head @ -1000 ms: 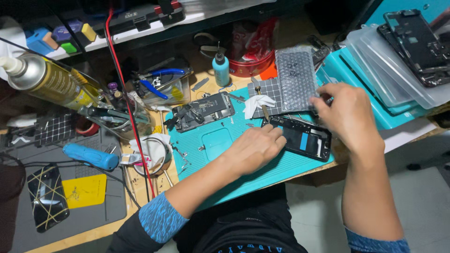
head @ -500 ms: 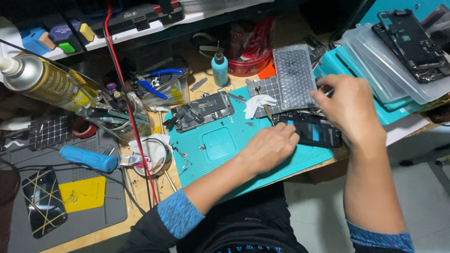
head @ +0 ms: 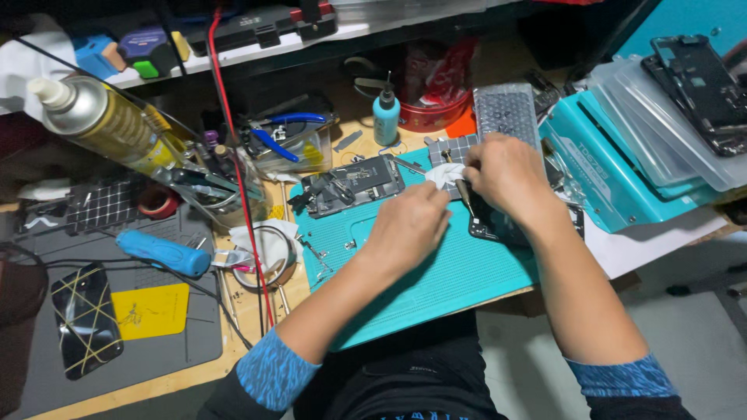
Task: The person wipes the back and sides of a smartphone with a white cloth while the device is held with rubber bands. The person then handles a tube of adhesive and a small plastic parts box, placing items on the workbench.
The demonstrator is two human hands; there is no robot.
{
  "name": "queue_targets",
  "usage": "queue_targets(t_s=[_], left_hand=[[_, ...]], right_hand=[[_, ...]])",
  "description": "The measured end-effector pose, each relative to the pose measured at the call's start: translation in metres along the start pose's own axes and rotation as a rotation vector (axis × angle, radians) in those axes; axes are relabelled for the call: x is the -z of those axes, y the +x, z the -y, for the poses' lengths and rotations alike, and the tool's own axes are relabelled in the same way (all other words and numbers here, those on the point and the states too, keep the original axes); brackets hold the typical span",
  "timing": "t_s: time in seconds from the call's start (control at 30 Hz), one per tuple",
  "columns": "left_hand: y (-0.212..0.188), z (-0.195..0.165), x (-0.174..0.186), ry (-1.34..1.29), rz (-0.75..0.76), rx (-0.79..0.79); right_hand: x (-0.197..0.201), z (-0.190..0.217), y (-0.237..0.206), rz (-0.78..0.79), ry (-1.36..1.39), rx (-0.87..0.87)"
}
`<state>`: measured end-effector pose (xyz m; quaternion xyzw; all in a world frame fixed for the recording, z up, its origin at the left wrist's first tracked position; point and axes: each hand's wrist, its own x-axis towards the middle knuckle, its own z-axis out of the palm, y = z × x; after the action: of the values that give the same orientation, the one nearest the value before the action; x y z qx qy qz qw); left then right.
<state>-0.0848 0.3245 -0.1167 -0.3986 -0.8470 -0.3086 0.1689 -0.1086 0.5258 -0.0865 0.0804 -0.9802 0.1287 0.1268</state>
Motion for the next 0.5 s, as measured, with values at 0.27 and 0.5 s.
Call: queue_targets(t_s=[0.27, 0.5], left_hand=[[0.030, 0.030, -0.007, 0.014, -0.102, 0.063], [0.048, 0.041, -0.043, -0.059, -0.029, 0.099]], right_hand=[[0.013, -0.017, -0.002, -0.259, -0.074, -0.170], [0.001, -0.012, -0.002, -0.166, -0.141, -0.262]])
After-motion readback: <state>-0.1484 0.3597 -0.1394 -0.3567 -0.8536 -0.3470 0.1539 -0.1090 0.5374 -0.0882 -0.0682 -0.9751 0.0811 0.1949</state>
